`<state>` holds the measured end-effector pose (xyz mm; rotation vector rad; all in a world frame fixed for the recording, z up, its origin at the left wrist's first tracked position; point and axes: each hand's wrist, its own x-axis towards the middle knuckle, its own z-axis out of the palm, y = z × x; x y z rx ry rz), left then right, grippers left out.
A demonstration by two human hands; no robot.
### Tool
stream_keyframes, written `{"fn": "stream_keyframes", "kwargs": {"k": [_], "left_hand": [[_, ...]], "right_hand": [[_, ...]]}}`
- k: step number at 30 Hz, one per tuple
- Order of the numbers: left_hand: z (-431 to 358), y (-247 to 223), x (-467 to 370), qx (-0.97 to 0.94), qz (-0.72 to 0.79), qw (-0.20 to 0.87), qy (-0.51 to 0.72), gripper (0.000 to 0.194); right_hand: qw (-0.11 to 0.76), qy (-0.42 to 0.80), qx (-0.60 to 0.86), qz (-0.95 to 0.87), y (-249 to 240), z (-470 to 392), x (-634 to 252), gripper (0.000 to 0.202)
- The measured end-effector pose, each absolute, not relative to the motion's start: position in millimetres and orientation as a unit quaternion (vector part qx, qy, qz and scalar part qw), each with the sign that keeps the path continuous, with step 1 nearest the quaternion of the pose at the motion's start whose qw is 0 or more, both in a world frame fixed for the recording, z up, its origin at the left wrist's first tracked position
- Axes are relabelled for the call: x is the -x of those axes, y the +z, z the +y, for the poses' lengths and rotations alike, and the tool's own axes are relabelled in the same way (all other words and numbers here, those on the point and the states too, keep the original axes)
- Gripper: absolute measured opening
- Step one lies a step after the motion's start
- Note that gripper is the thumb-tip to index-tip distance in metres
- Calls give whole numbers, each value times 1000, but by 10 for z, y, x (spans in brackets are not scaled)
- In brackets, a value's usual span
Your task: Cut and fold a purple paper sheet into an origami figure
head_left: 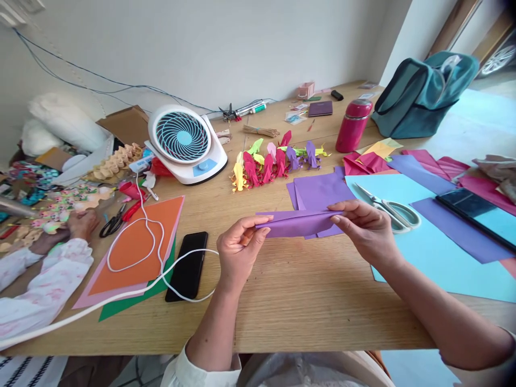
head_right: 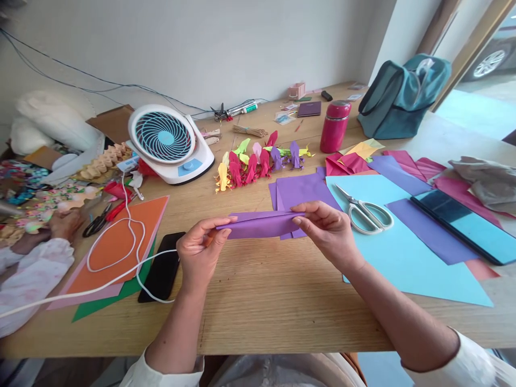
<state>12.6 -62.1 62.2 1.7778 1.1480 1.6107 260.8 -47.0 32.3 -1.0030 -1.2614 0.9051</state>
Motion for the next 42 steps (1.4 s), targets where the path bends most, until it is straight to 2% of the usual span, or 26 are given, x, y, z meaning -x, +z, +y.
{"fn": "stream_keyframes", "kwargs": {"k": [6, 22, 30, 38, 42], "left_hand": [[-607, 624, -110, -665, 392, 232, 591, 11], [-576, 575, -38, -694, 373, 195, 584, 14], [-575, 570, -31, -696, 362, 200, 587, 15], [-601, 603, -80, -674, 405, 192, 587, 3], [-612, 613, -98, -666, 412, 202, 587, 4]], "right_hand": [[609, 399, 420, -542, 376, -478, -2581, 19], [580, 461, 405, -535, 371, -423, -2605, 32], [582, 429, 402, -562, 376, -435, -2630, 26], [588, 367, 423, -583, 410, -463, -2631, 23], [587, 352, 432, -588, 375, -461, -2640, 19]]}}
